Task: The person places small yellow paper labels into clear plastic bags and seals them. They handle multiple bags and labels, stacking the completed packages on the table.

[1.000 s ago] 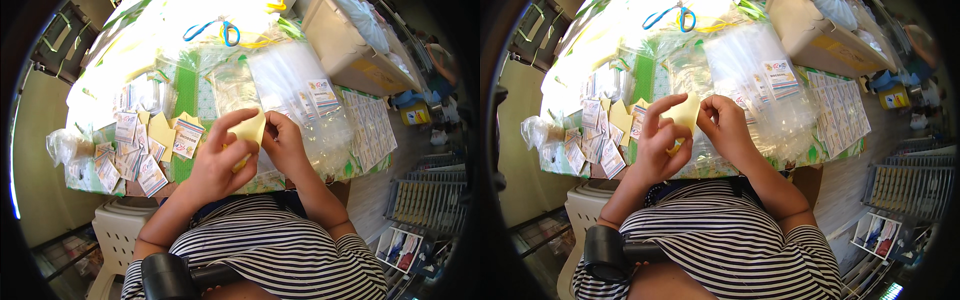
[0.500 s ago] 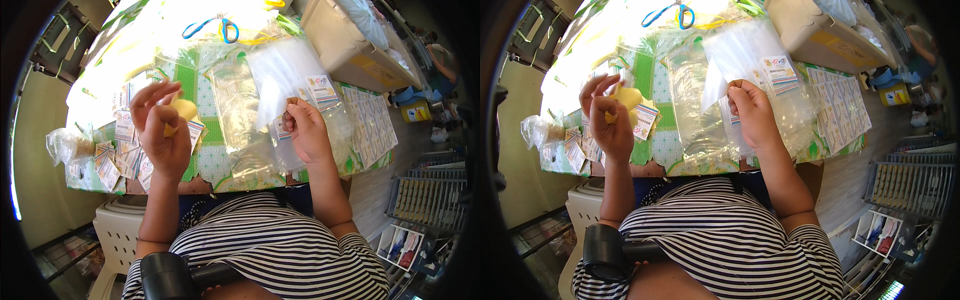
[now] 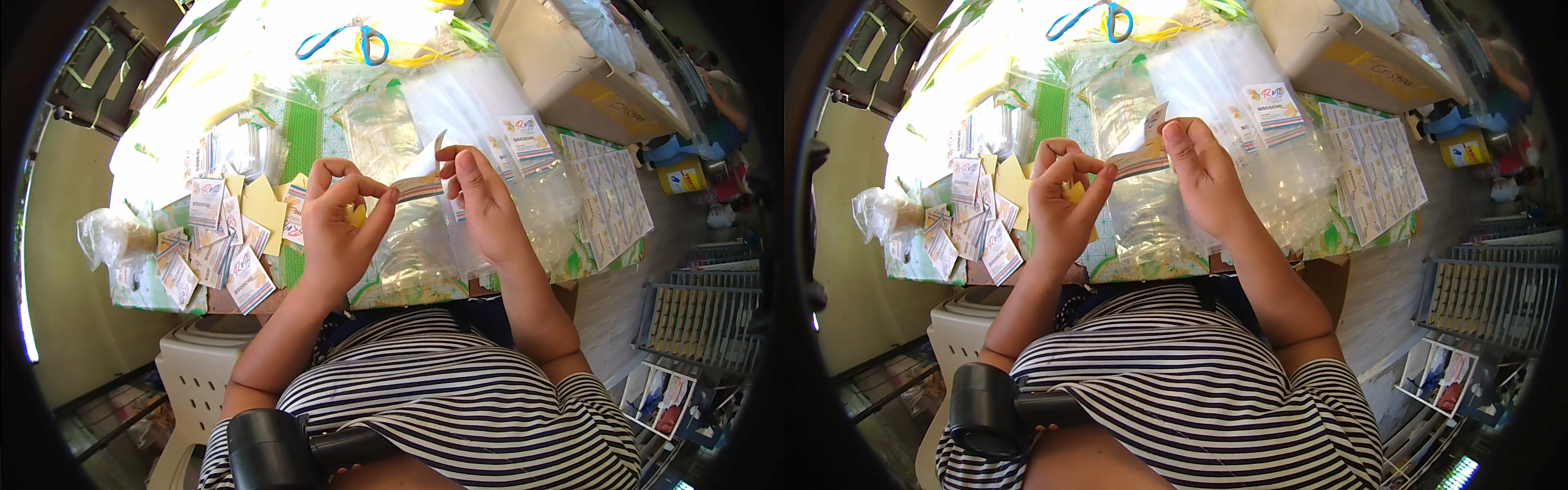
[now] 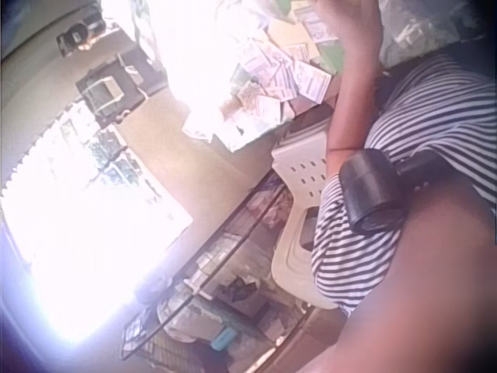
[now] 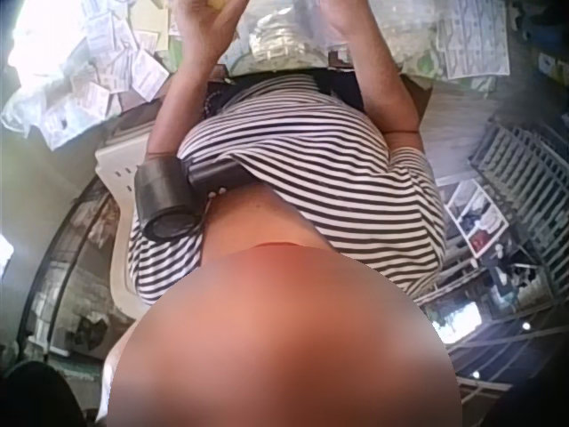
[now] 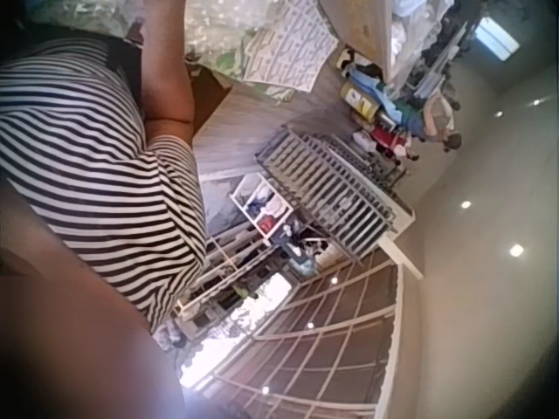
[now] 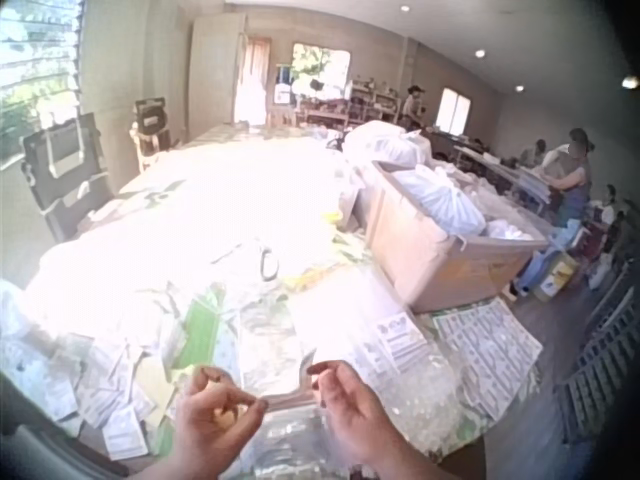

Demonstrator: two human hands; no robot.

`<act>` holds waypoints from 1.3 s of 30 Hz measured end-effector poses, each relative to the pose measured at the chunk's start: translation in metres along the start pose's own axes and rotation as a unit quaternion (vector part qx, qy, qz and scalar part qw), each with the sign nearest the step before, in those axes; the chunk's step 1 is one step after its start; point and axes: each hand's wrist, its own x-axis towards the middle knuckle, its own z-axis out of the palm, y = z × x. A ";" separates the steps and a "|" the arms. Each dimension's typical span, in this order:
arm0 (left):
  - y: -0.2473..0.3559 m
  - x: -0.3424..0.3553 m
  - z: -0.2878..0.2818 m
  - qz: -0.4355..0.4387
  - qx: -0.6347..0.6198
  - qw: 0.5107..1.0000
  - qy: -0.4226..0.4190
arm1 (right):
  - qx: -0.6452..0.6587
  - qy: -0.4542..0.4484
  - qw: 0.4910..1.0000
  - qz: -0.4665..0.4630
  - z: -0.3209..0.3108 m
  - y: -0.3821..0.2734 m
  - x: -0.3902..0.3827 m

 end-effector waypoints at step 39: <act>-0.025 -0.025 0.014 -0.035 0.390 0.908 -0.153 | -0.650 -0.103 0.733 -0.174 0.007 0.038 -0.049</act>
